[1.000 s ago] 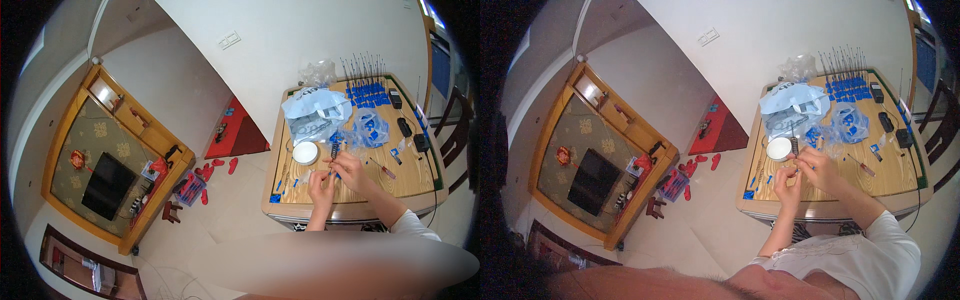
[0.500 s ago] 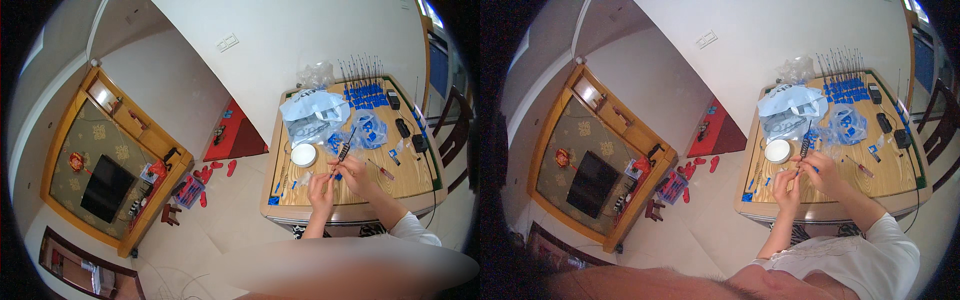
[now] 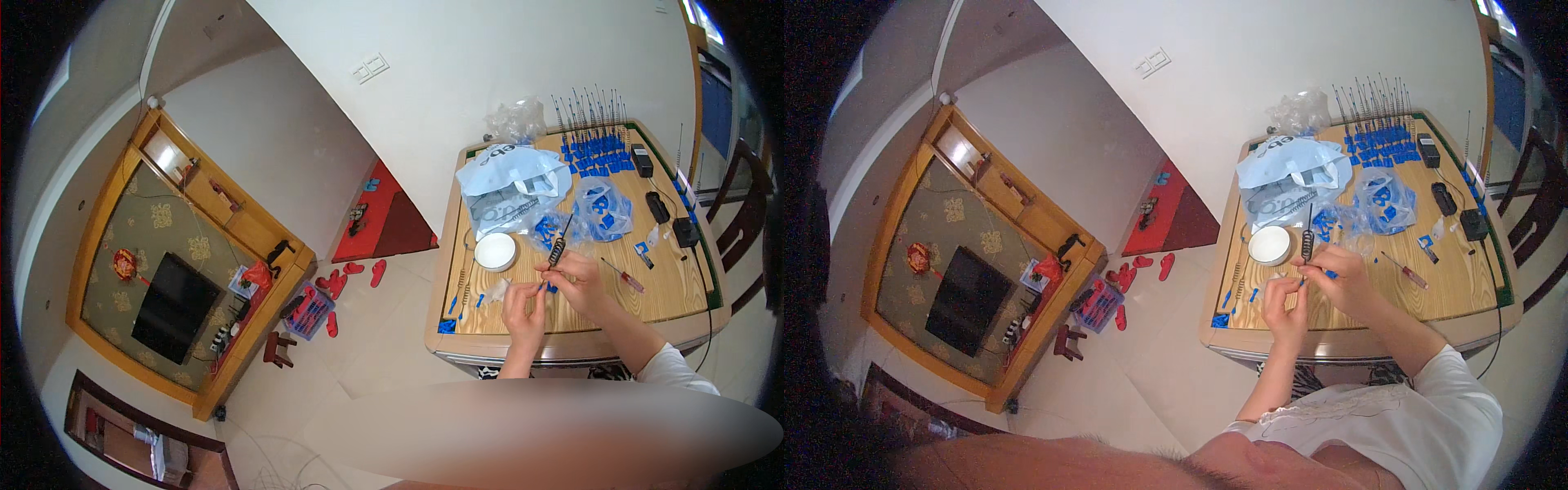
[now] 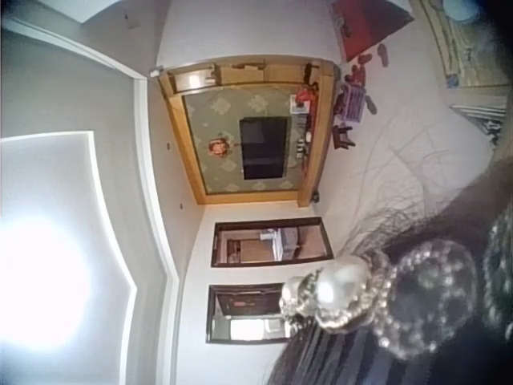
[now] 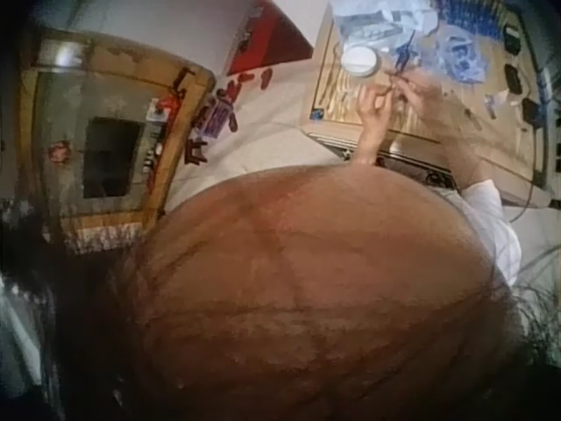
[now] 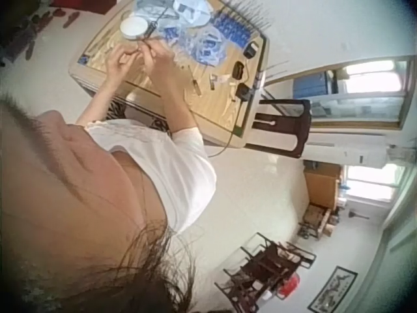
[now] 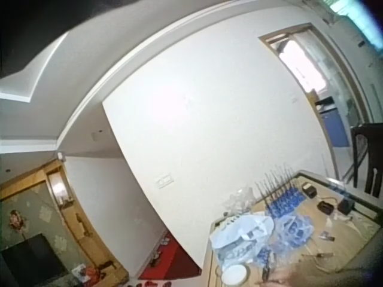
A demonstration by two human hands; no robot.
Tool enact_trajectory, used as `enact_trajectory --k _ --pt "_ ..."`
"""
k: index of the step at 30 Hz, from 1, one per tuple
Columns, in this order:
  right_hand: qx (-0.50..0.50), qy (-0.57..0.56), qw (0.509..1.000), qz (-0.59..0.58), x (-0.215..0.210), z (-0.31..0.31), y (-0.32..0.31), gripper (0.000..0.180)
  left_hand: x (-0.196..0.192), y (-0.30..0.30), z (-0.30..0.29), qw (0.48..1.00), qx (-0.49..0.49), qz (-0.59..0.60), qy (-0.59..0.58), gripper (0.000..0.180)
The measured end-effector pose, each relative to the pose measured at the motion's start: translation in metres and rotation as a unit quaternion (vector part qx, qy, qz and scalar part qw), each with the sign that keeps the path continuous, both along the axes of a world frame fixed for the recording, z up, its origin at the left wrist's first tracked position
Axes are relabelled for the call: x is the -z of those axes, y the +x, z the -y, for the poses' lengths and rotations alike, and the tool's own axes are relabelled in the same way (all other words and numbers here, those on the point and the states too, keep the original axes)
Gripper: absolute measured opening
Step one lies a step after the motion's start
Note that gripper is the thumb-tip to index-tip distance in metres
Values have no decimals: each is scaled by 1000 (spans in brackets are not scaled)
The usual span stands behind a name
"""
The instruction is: The person assembles small electronic components by connecting wires to a blue plastic base with a screwdriver.
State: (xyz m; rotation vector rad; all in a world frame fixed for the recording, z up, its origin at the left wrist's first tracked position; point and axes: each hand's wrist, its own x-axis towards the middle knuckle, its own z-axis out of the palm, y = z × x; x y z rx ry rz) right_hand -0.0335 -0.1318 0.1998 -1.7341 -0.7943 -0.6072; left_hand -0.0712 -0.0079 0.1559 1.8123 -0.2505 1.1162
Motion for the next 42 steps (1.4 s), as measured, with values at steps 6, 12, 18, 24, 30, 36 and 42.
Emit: enact_trajectory --k 6,12,18,24,30,36,42 --pt "-32 84 994 -68 -6 -6 -1 5 1 2 -3 1000 -5 18 -12 13" --pt "-25 15 999 -17 -11 -1 -3 9 2 1 -1 1000 -5 2 4 16" --pt "-40 43 997 -49 -12 -2 -4 10 -1 1 -1 1000 -9 8 8 19" --pt "-37 31 998 -51 -16 -3 -6 14 2 3 -3 1000 -15 -5 -6 21" --pt "-36 5 999 -37 -20 2 -6 18 5 4 0 999 23 -9 -24 19" --pt "-50 7 998 -28 -19 2 -4 20 4 3 1 999 29 -13 -24 16" --pt "-58 14 997 -55 -26 4 -9 17 0 2 1 999 34 -10 -20 16"
